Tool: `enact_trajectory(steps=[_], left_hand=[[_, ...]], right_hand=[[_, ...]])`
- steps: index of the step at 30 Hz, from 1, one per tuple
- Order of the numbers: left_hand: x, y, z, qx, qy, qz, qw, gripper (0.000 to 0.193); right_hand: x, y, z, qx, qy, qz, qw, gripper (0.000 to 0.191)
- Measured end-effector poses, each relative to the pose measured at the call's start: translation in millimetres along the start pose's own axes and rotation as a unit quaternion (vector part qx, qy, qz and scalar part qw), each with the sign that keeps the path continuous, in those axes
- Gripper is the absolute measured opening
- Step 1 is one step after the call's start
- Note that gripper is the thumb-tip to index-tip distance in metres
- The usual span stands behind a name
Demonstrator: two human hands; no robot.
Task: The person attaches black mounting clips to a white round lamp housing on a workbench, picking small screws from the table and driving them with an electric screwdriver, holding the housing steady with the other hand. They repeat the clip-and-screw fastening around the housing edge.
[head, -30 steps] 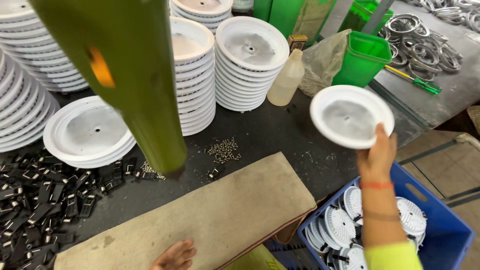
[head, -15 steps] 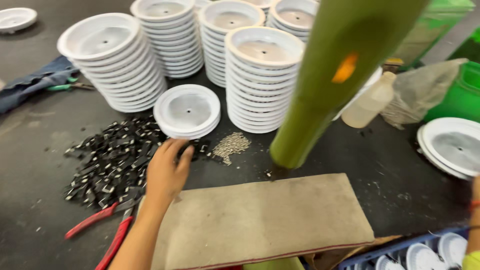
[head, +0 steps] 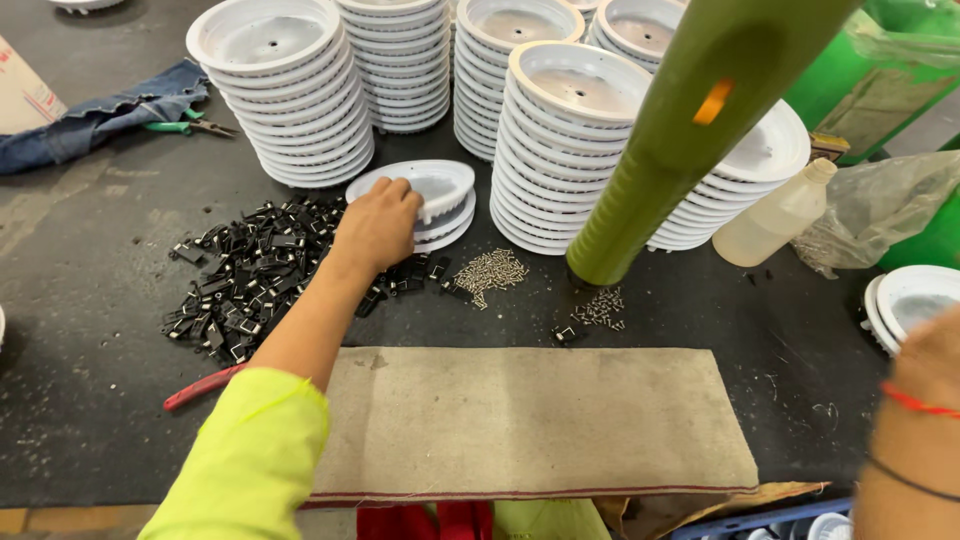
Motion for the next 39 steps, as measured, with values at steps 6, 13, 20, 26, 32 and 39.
enact_trajectory(steps=[6,13,20,26,32,39], left_hand=[[-63.9,-8.1,-75.5,-0.456,-0.042,-0.315,0.831,0.020],[-81.7,-44.2,-201.9,-0.680,-0.007,-0.597,0.424,0.030],[-16.8,-6.9,-187.5,-0.537,0.104,-0.334,0.768,0.031],[-43.5,-67.8,-172.6,-0.226,0.035,-0.168,0.959,0.063],[-72.3,-94.5,-197.9,-0.231,0.036,-0.211,0.949,0.087],[-45.2,-72.0,-187.2,-0.224,0.015,-0.208,0.952,0.083]], right_hand=[[143.7,99.8,-56.8,0.079,0.234,0.267,0.931,0.056],[245.2,146.7,-85.9,0.146,0.356,0.245,0.890,0.051],[263.3,145.7,-125.1,0.222,0.370,0.216,0.876,0.034],[261.6,135.5,-118.8,0.155,0.351,0.207,0.900,0.038],[228.8,108.7,-148.2,0.211,0.291,0.243,0.901,0.035],[208.1,88.4,-208.8,0.282,0.256,0.255,0.888,0.038]])
Point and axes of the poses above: each hand's wrist, its own z-axis towards the middle knuckle, its own x-axis out of the palm, y = z × x, the point moved 5 cm from there along z, towards the middle knuckle, and after that the axes turned 14 degrees about -y, right-handed, at the moved point
